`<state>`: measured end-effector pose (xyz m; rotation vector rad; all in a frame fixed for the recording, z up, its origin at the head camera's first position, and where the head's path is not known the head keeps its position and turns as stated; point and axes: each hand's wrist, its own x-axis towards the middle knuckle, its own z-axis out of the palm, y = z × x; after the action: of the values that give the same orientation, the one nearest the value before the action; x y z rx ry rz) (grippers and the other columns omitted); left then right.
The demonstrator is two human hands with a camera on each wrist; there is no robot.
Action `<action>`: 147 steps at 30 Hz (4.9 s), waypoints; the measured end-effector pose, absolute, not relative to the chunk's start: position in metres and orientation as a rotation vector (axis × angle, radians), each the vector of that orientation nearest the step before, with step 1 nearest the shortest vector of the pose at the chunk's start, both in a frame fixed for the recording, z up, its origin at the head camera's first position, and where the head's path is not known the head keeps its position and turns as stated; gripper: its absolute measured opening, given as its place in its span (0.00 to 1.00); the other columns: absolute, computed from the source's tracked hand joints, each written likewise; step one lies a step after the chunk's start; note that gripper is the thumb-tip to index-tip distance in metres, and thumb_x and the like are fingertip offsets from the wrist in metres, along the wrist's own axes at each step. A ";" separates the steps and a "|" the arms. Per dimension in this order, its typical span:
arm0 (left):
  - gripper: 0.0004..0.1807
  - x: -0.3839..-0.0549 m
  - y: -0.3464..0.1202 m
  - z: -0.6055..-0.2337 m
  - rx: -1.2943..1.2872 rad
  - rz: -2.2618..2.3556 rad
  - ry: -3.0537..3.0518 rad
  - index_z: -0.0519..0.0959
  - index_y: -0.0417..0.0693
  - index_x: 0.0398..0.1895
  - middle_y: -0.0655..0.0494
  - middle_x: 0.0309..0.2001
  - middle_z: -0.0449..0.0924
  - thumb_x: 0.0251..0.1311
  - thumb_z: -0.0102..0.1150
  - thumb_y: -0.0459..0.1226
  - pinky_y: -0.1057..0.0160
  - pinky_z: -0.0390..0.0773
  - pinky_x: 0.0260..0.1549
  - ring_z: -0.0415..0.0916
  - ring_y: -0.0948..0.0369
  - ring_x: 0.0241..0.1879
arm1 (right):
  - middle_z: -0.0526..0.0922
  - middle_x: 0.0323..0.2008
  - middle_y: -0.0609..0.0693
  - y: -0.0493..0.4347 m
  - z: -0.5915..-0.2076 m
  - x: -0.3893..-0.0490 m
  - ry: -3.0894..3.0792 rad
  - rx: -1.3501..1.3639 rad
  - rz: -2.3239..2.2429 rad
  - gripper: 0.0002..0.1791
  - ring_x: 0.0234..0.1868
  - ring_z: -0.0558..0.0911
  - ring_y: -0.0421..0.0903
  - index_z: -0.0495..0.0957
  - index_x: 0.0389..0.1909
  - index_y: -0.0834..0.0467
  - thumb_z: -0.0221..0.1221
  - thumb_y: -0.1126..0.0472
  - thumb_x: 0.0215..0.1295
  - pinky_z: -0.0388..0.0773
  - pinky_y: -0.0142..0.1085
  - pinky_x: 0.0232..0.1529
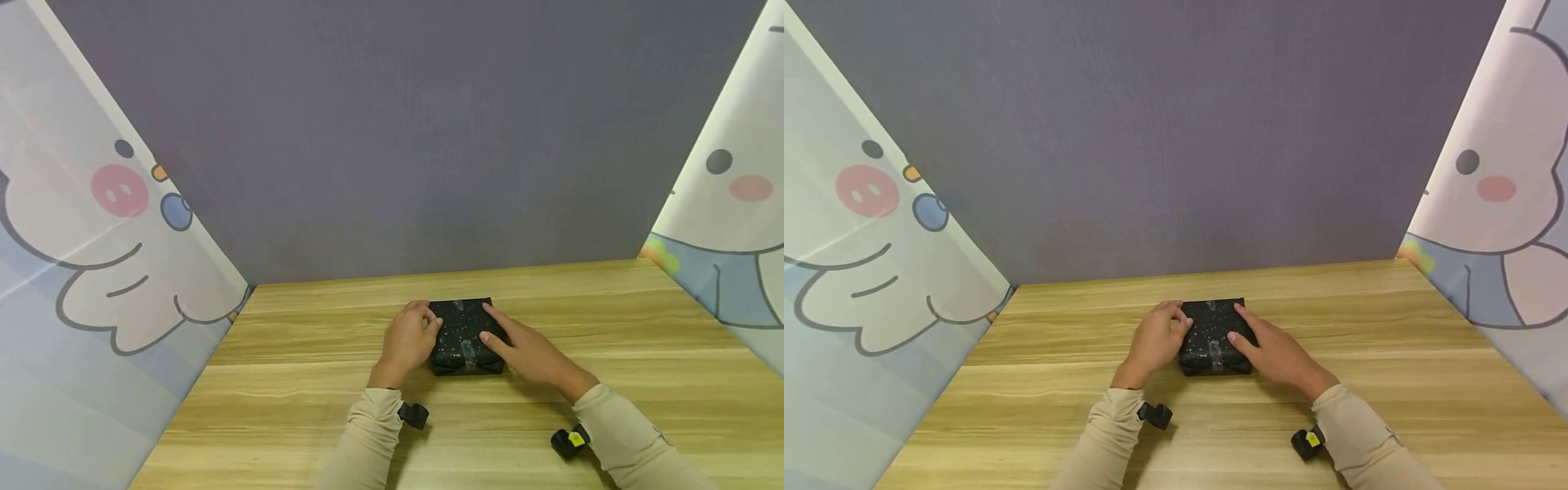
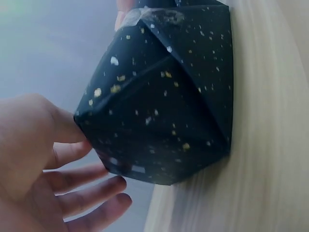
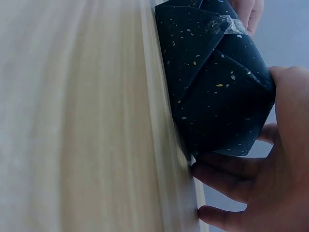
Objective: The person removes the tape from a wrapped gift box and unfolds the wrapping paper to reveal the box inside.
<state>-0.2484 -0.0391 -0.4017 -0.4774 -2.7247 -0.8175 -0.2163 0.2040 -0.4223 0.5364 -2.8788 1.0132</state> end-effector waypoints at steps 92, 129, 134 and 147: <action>0.33 -0.264 -0.062 -0.417 -0.479 -1.299 -2.870 0.74 0.52 0.67 0.53 0.59 0.78 0.65 0.58 0.60 0.48 0.75 0.53 0.76 0.53 0.56 | 0.75 0.63 0.68 0.212 -0.429 -0.230 -2.775 0.468 1.213 0.38 0.61 0.75 0.65 0.57 0.77 0.63 0.48 0.41 0.78 0.69 0.62 0.59; 0.22 -0.256 -0.040 -0.408 -0.529 -1.009 -2.952 0.79 0.54 0.47 0.65 0.35 0.80 0.71 0.51 0.60 0.59 0.75 0.31 0.76 0.66 0.30 | 0.73 0.59 0.64 0.232 -0.428 -0.216 -2.665 0.458 1.198 0.26 0.56 0.79 0.64 0.69 0.71 0.58 0.51 0.49 0.79 0.78 0.57 0.51; 0.21 -0.257 -0.046 -0.407 -0.537 -1.015 -2.909 0.79 0.54 0.50 0.64 0.37 0.80 0.71 0.53 0.58 0.58 0.76 0.35 0.77 0.65 0.33 | 0.69 0.65 0.66 0.236 -0.425 -0.219 -2.714 0.570 1.232 0.31 0.58 0.78 0.63 0.63 0.75 0.56 0.52 0.47 0.78 0.77 0.58 0.53; 0.21 -0.250 -0.041 -0.413 -0.543 -0.998 -2.872 0.76 0.54 0.46 0.63 0.39 0.77 0.66 0.58 0.59 0.60 0.75 0.32 0.77 0.65 0.32 | 0.61 0.72 0.67 0.240 -0.428 -0.213 -2.795 0.719 1.242 0.42 0.61 0.76 0.62 0.50 0.80 0.53 0.58 0.46 0.73 0.77 0.53 0.55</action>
<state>-0.2502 -0.0411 -0.4133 -0.5433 -2.8719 -0.9978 -0.2127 0.2400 -0.4275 0.7186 -2.7948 1.2424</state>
